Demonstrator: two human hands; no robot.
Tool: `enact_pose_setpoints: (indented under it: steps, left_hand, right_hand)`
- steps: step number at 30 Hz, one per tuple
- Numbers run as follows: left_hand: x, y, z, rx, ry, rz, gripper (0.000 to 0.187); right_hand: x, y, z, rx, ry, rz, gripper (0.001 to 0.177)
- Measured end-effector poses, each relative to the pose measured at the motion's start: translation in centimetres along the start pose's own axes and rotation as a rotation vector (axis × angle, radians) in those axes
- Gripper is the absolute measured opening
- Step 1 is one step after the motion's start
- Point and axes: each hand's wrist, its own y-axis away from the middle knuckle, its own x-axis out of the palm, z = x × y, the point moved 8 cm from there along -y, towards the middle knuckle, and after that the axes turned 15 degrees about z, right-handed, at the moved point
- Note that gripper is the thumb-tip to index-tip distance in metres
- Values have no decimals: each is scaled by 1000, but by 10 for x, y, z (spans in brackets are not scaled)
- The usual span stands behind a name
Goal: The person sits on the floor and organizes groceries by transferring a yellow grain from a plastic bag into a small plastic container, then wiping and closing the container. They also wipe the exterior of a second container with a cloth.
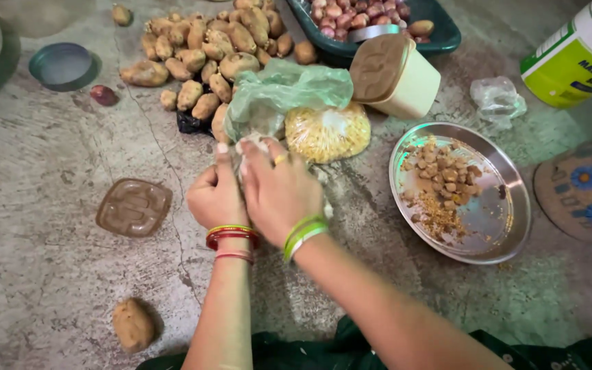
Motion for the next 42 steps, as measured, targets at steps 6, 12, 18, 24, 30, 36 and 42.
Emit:
enact_pose_setpoints:
  steps: [6,12,18,24,30,36,42]
  left_hand:
    - [4,0,2,48,34,-19,62]
    - [8,9,-34,148,-112,-12,58]
    - [1,10,-28,30,-158,-32,52]
    - [17,10,-42,184,-130,110,49]
    - [19,5,-38,248,-66,97,55]
    - [13,5,-43,165,-159,26,56]
    - [10,8,-39,180,-35,22,37]
  right_hand:
    - [90,-69,-93,233,-426,482,37]
    - [110,-57,-117,275,-714,505,40]
    - [3,23,-14,-10,15,-55,47]
    - [102,-39,-137,139,-566,406,48]
    - [120,-38,-173,279,-1548,358,48]
    - [-26,1,-103,-130,-781,-290,54]
    - [-8,10,-19,-86,-42,-208,39]
